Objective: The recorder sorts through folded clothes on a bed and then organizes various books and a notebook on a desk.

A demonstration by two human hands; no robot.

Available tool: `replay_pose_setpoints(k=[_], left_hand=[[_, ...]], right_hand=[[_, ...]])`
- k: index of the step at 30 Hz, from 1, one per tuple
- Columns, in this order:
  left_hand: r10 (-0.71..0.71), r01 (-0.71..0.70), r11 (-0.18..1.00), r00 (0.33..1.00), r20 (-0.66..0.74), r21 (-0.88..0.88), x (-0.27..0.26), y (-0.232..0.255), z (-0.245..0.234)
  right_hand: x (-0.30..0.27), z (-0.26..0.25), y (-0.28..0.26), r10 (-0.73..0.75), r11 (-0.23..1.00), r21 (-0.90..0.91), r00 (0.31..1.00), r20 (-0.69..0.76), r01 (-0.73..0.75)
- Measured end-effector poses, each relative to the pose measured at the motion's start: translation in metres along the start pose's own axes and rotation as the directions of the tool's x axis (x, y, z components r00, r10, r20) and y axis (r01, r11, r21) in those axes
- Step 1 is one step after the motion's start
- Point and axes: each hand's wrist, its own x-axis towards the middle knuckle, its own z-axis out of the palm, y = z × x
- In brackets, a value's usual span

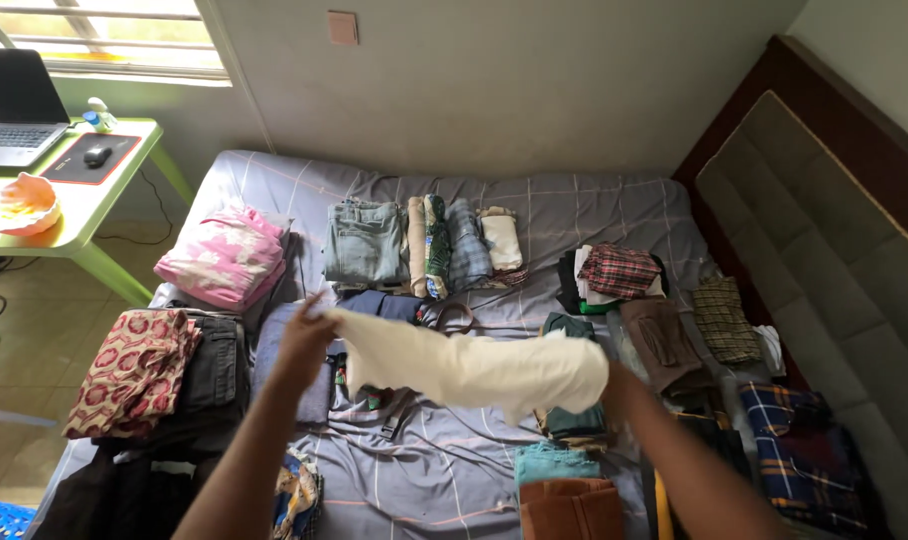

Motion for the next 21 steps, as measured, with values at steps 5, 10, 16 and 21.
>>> replay_pose_setpoints(k=[5,10,16,21], left_hand=[[0.276,-0.314,0.945,0.918,-0.286,-0.095,-0.033,0.070,-0.001],[0.561,-0.442,0.820,0.745,-0.360,0.362,-0.072,0.121,0.012],[0.729,-0.256,0.546,0.613,-0.303,0.798,-0.054,0.119,-0.046],[0.815,-0.218,0.465,0.485,-0.318,0.858,-0.089,0.172,-0.019]], right_hand=[[0.003,0.007,-0.005,0.005,1.000,-0.007,1.000,-0.027,-0.005],[0.021,0.034,-0.011,0.134,0.911,0.408,0.981,-0.143,-0.064],[0.057,-0.007,-0.053,-0.075,0.996,-0.005,0.823,-0.564,0.088],[0.059,-0.032,-0.053,-0.212,0.976,-0.064,0.828,-0.518,0.210]])
